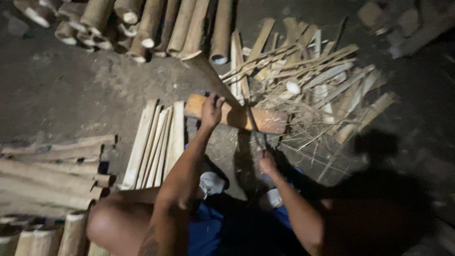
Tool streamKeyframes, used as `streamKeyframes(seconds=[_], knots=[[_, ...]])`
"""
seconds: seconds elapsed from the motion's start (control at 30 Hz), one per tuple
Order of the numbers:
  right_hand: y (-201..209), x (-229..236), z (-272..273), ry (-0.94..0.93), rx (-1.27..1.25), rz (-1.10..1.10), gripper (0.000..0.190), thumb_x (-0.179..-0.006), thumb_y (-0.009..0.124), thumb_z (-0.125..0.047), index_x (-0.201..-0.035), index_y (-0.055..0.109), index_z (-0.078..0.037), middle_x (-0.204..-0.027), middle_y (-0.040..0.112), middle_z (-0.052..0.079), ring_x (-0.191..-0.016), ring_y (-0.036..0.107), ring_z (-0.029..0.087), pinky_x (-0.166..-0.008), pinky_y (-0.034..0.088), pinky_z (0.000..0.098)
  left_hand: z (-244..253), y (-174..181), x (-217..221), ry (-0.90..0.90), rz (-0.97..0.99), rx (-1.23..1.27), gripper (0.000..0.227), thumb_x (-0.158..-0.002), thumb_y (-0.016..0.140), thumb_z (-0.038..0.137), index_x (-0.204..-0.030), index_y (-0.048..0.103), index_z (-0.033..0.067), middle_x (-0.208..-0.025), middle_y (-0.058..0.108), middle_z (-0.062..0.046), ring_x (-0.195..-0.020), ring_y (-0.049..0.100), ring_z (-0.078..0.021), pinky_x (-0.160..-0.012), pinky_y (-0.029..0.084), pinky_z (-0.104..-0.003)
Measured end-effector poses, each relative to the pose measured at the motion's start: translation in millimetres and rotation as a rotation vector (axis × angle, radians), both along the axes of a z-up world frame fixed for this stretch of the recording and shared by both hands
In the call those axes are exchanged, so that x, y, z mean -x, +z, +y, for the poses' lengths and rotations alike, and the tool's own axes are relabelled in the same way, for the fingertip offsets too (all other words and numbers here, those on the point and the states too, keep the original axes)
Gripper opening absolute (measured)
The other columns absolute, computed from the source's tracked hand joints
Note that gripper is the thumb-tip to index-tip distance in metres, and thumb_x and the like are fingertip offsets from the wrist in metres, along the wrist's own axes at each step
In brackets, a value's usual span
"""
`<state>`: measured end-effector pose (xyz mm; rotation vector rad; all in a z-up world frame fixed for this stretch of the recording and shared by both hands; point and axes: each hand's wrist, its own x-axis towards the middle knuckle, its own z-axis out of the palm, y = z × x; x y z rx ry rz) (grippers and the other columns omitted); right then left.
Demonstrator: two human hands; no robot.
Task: The person sits on the floor and uses a knife to split bamboo poles into thin strips. They repeatedly position each bamboo piece on a wooden block and strike it with the knife to separate it into smaller sections.
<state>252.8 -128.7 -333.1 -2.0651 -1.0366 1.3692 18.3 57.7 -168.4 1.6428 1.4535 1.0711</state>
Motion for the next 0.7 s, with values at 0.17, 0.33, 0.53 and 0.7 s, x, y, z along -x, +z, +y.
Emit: streamKeyframes(seconds=[0.17,0.33,0.53,0.7], knots=[[2.4,-0.7,-3.5,-0.142,0.126,0.365,0.049,-0.101,0.045,-0.059,-0.087,0.056,-0.014,-0.057,0.048,0.001,-0.042,0.045,0.016,-0.038,0.04,0.0363,16.0,60.9,0.5,0.018,-0.363,-0.342,0.052,-0.105,0.058,0.025,-0.147,0.041,-0.0007,-0.13,0.06,-0.016,-0.11,0.066,-0.0288,-0.089,0.058,-0.037],[4.4,-2.0,-6.9,-0.211,0.107,0.337,0.055,-0.101,0.05,-0.064,-0.089,0.053,-0.011,-0.06,0.05,0.0,-0.045,0.048,0.014,-0.039,0.042,0.0348,2.4,134.8,7.2,-0.231,0.083,-0.029,0.051,-0.103,0.059,0.032,-0.148,0.048,0.0102,-0.107,0.07,-0.01,-0.081,0.068,-0.0277,-0.07,0.057,-0.038],[5.4,-1.1,-14.8,-0.282,0.132,0.333,0.05,-0.097,0.047,-0.065,-0.098,0.06,-0.017,-0.061,0.05,0.001,-0.044,0.047,0.015,-0.039,0.043,0.0353,-30.1,112.7,-10.9,-0.137,0.045,-0.41,0.026,-0.1,0.068,0.023,-0.114,0.066,0.0007,-0.105,0.064,-0.019,-0.083,0.065,-0.0324,-0.071,0.054,-0.039],[20.6,8.2,-12.5,-0.205,0.043,0.127,0.063,-0.097,0.053,-0.063,-0.134,0.05,-0.012,-0.071,0.061,0.009,-0.047,0.054,0.018,-0.041,0.048,0.0393,-22.6,96.0,-13.7,0.049,-0.048,-0.272,0.026,-0.099,0.071,0.024,-0.106,0.068,-0.0001,-0.096,0.068,-0.016,-0.086,0.067,-0.0268,-0.076,0.054,-0.038]])
